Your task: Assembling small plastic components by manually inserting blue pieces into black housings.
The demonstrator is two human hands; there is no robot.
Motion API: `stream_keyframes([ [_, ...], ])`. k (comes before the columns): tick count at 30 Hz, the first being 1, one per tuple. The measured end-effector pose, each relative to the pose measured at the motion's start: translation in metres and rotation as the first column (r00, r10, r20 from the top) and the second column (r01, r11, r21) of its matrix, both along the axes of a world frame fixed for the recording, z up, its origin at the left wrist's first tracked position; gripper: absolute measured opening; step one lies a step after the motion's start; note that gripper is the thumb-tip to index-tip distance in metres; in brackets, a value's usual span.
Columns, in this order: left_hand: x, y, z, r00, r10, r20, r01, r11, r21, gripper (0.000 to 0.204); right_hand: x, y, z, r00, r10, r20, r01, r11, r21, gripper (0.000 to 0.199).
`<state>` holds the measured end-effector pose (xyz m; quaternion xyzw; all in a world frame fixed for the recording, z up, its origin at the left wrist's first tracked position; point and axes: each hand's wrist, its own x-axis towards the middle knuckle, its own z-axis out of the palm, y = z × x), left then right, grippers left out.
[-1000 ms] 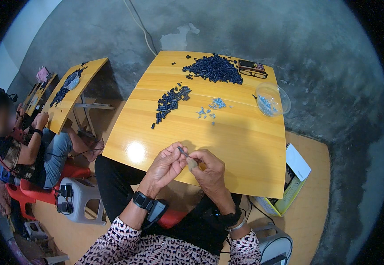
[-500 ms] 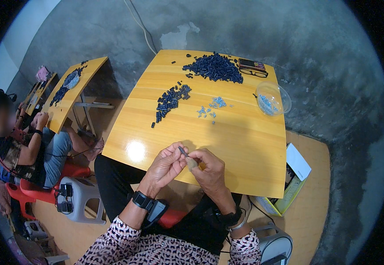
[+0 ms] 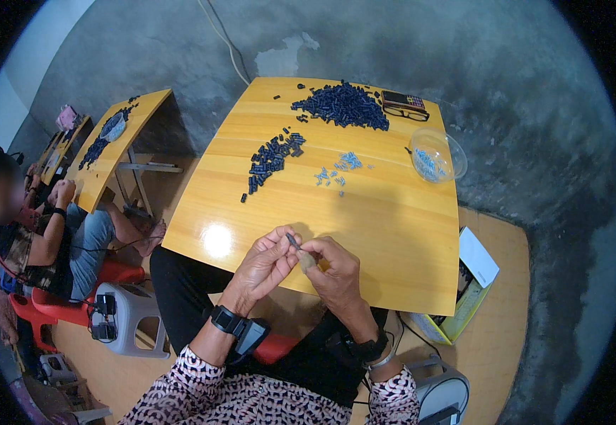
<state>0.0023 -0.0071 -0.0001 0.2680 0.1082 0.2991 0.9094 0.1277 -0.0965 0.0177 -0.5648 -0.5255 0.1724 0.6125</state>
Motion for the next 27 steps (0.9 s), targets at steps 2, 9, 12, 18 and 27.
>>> stream_keyframes([
  [2,0.000,0.000,0.000,1.000,0.008,-0.010,-0.008,1.000,0.002,0.014,0.000,-0.001,0.000,1.000,0.003,-0.001,-0.003,1.000,-0.007,0.010],
  [9,0.001,0.000,-0.003,1.000,0.018,-0.013,-0.017,0.999,0.039,0.015,0.002,-0.002,-0.003,0.997,-0.015,0.070,0.016,1.000,-0.018,0.010],
  [12,0.003,0.000,-0.004,0.999,0.030,-0.024,-0.029,0.998,0.052,0.015,0.003,-0.002,-0.006,0.999,-0.008,0.050,0.009,1.000,-0.021,0.011],
  [18,0.003,0.000,-0.002,0.997,0.035,-0.062,-0.032,0.998,0.059,0.015,-0.002,-0.002,0.001,0.954,-0.104,0.283,0.092,0.994,0.054,0.013],
  [27,0.000,-0.001,-0.002,0.997,0.018,-0.081,-0.014,0.999,0.047,0.016,0.000,-0.006,0.005,0.962,-0.052,0.270,0.047,0.999,0.026,0.013],
])
